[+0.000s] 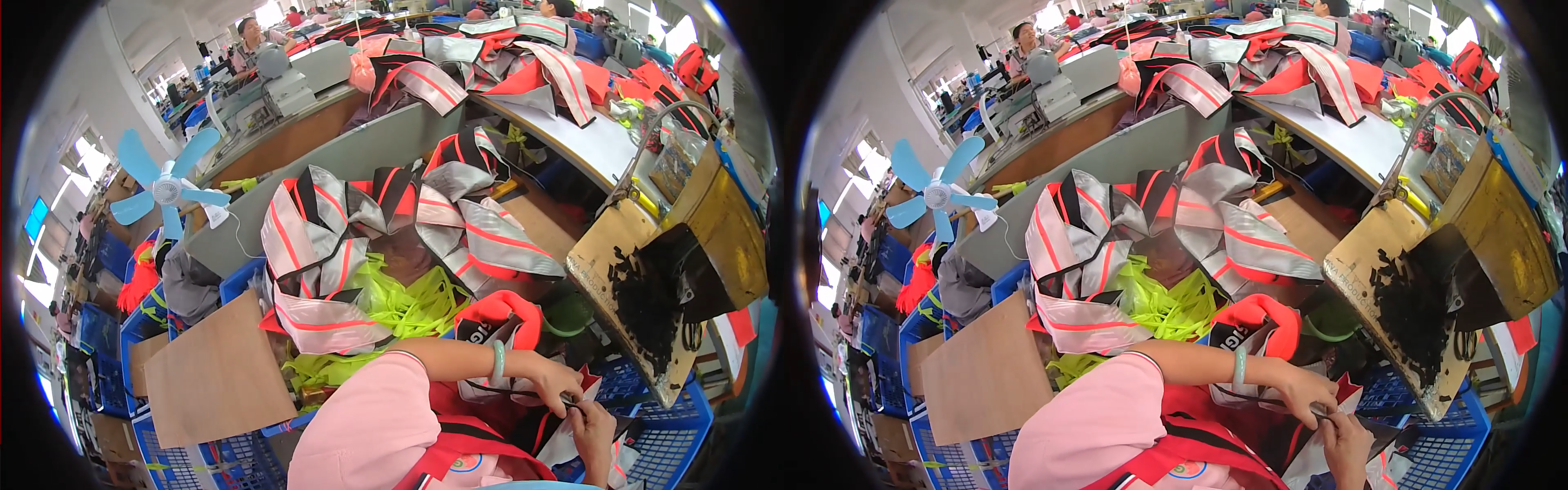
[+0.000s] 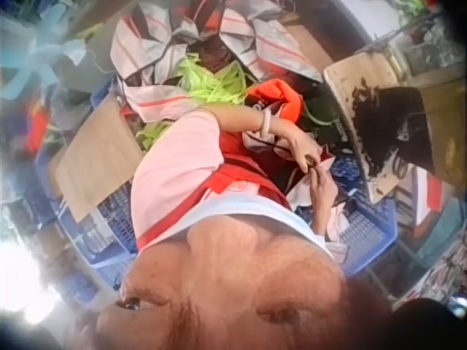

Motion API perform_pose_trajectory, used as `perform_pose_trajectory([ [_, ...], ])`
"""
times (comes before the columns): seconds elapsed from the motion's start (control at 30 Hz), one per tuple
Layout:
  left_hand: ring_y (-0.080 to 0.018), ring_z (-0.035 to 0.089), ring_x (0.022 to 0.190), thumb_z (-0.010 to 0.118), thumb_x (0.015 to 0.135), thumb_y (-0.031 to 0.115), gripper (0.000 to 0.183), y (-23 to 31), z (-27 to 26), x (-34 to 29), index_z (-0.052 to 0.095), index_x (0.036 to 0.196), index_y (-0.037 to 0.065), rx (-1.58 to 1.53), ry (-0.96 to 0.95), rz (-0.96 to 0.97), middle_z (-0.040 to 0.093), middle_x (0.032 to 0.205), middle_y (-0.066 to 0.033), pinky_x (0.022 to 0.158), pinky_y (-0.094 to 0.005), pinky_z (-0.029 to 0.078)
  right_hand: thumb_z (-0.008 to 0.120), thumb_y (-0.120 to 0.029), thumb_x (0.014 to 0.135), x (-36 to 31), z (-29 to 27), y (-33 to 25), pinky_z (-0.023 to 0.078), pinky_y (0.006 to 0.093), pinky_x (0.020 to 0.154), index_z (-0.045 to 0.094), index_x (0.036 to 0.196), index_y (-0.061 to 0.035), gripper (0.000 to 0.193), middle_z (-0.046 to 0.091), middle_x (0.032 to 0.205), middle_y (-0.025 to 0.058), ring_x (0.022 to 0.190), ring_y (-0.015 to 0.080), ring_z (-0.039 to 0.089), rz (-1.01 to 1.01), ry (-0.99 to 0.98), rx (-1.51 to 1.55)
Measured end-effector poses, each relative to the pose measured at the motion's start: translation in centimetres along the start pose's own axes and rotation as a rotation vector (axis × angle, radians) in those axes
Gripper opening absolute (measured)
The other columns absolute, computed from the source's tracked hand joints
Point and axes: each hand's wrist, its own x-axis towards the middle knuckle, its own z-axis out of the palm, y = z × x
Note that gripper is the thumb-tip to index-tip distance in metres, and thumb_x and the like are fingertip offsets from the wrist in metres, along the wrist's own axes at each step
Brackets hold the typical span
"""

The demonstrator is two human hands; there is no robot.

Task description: Assembling and processing reflective safety vests using an industrial sewing or specialized machine.

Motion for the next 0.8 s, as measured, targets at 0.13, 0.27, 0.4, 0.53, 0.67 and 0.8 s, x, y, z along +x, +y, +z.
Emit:
perform_pose_trajectory([
  [0.13, -0.0365, 0.058, 0.090, 0.060, 0.083, 0.023, 0.026, 2.0, 0.8, -1.0, 0.059, 0.105, 0.008, 0.186, 0.066, -0.060, 0.057, 0.099, -0.0158, 0.073, -0.0456, 0.047, 0.064, -0.012, 0.078, -0.4, 0.4, 0.0, 0.046, 0.0371, 0.056, 0.064, 0.079, -0.0010, 0.011, 0.061, 0.070, 0.0161, 0.060, 0.0318, 0.060, -0.090, 0.042, 0.003],
  [0.27, -0.0332, 0.060, 0.084, 0.055, 0.087, 0.021, 0.020, 3.7, 2.4, -5.0, 0.060, 0.102, 0.010, 0.322, 0.349, -0.257, 0.060, 0.085, -0.0101, 0.070, -0.0442, 0.047, 0.062, -0.009, 0.078, -0.9, 0.6, 0.7, 0.044, 0.0334, 0.054, 0.062, 0.074, 0.0011, 0.011, 0.059, 0.065, 0.0141, 0.057, 0.0255, 0.058, -0.001, 0.062, 0.097],
  [0.4, -0.0371, 0.061, 0.075, 0.056, 0.087, 0.027, 0.021, 3.3, 2.5, -4.5, 0.065, 0.094, 0.010, 0.035, 0.522, -0.269, 0.063, 0.078, -0.0162, 0.064, -0.0468, 0.047, 0.063, -0.007, 0.079, 0.2, 0.0, 0.2, 0.043, 0.0328, 0.053, 0.061, 0.076, 0.0015, 0.009, 0.056, 0.064, 0.0147, 0.055, 0.0246, 0.056, -0.036, 0.125, 0.226],
  [0.53, -0.0361, 0.064, 0.075, 0.059, 0.079, 0.028, 0.018, 3.5, -2.7, -0.8, 0.068, 0.083, 0.012, 0.217, 0.475, -0.109, 0.066, 0.078, -0.0141, 0.063, -0.0474, 0.050, 0.066, -0.008, 0.078, 0.6, -2.6, 2.1, 0.044, 0.0335, 0.058, 0.058, 0.087, 0.0015, 0.015, 0.057, 0.072, 0.0174, 0.063, 0.0283, 0.058, 0.031, 0.147, 0.150],
  [0.67, -0.0326, 0.065, 0.082, 0.058, 0.073, 0.026, 0.026, 6.1, -9.2, 1.5, 0.072, 0.092, 0.014, 0.259, 0.323, -0.213, 0.068, 0.088, -0.0121, 0.074, -0.0425, 0.052, 0.069, -0.019, 0.076, 1.8, -3.6, 4.6, 0.046, 0.0385, 0.068, 0.057, 0.091, 0.0016, 0.028, 0.058, 0.082, 0.0190, 0.074, 0.0341, 0.057, -0.026, 0.253, 0.080],
  [0.8, -0.0280, 0.066, 0.080, 0.064, 0.080, 0.023, 0.027, 6.3, -13.7, 2.7, 0.069, 0.097, 0.003, 0.061, 0.211, -0.180, 0.068, 0.088, -0.0156, 0.073, -0.0353, 0.051, 0.068, -0.023, 0.079, 3.4, -7.7, 3.0, 0.045, 0.0354, 0.062, 0.060, 0.093, 0.0007, 0.028, 0.059, 0.077, 0.0156, 0.068, 0.0303, 0.057, 0.033, 0.180, 0.227],
])
